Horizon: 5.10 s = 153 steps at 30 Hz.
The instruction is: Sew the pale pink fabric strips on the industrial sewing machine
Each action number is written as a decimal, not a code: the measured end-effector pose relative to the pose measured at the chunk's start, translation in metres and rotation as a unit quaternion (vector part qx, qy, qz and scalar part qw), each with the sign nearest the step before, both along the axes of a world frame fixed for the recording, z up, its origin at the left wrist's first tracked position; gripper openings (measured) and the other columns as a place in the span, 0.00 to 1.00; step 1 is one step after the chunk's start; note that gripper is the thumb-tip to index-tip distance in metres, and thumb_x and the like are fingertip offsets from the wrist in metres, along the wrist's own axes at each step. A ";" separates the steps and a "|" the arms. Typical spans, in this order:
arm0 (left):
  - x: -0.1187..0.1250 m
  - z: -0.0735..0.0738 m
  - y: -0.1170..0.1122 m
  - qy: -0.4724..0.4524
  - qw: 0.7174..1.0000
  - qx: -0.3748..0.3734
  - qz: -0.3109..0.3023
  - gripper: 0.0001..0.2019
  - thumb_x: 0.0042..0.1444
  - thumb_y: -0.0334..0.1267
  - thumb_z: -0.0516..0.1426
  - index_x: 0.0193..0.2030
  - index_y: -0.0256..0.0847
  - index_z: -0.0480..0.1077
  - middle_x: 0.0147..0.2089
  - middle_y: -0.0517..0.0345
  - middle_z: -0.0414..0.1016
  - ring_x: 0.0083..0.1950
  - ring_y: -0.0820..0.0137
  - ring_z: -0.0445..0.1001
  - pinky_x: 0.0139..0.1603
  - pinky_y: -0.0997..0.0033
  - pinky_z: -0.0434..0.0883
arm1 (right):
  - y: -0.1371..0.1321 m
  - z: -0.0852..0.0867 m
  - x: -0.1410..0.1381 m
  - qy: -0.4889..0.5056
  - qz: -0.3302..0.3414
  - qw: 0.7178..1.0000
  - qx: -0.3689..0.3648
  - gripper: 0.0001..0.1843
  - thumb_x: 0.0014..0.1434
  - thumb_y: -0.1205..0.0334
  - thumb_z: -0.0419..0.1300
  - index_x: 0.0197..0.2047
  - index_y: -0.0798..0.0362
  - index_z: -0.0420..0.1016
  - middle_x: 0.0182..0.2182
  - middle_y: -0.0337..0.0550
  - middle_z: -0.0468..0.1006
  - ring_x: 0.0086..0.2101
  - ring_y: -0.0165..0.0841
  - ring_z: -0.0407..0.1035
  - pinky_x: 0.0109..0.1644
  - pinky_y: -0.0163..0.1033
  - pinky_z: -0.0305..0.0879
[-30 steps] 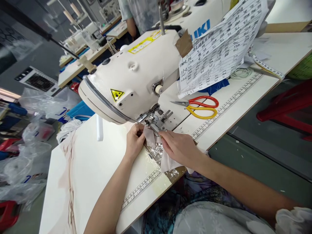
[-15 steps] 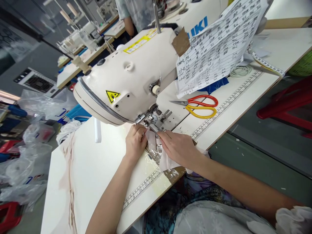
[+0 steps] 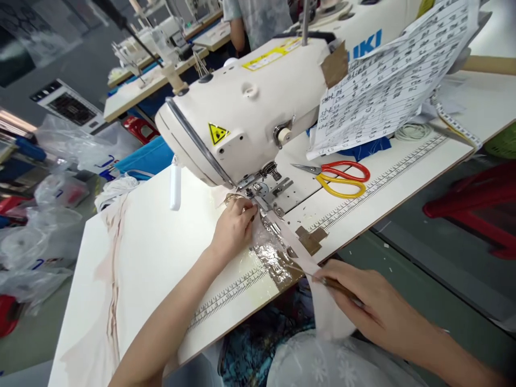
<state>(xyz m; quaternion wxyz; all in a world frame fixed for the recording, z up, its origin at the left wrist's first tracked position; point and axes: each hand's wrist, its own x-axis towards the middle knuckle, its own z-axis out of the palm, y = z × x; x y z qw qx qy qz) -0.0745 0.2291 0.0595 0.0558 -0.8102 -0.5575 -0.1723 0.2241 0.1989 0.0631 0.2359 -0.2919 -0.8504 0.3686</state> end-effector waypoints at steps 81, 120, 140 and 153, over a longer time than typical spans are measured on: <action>0.004 -0.014 -0.007 -0.027 0.998 0.021 0.061 0.16 0.58 0.24 0.49 0.51 0.36 0.70 0.50 0.44 0.73 0.51 0.57 0.69 0.47 0.53 0.74 | 0.020 0.001 -0.061 0.031 -0.110 0.984 -0.138 0.16 0.69 0.56 0.48 0.48 0.54 0.73 0.25 0.37 0.73 0.21 0.30 0.64 0.24 0.34 0.58; 0.015 -0.010 0.004 0.040 0.992 -0.002 0.122 0.10 0.64 0.32 0.49 0.44 0.36 0.72 0.44 0.43 0.72 0.45 0.58 0.69 0.40 0.59 0.74 | 0.010 0.012 -0.094 0.133 0.018 0.986 0.100 0.15 0.69 0.66 0.46 0.54 0.51 0.67 0.39 0.47 0.81 0.34 0.34 0.75 0.37 0.37 0.70; -0.003 -0.012 0.010 -0.381 0.907 -0.048 0.175 0.10 0.56 0.42 0.58 0.27 0.42 0.67 0.37 0.57 0.72 0.41 0.67 0.72 0.45 0.65 0.70 | 0.052 -0.009 -0.095 -0.145 -0.120 0.963 0.190 0.18 0.71 0.63 0.46 0.54 0.55 0.74 0.42 0.48 0.84 0.32 0.37 0.78 0.25 0.37 0.54; -0.001 -0.009 0.010 -0.396 0.898 -0.060 0.181 0.11 0.55 0.43 0.60 0.26 0.42 0.68 0.35 0.59 0.71 0.41 0.67 0.71 0.44 0.65 0.68 | 0.055 -0.009 -0.098 -0.171 -0.121 0.960 0.186 0.17 0.71 0.63 0.46 0.54 0.53 0.74 0.45 0.45 0.84 0.33 0.35 0.78 0.25 0.37 0.55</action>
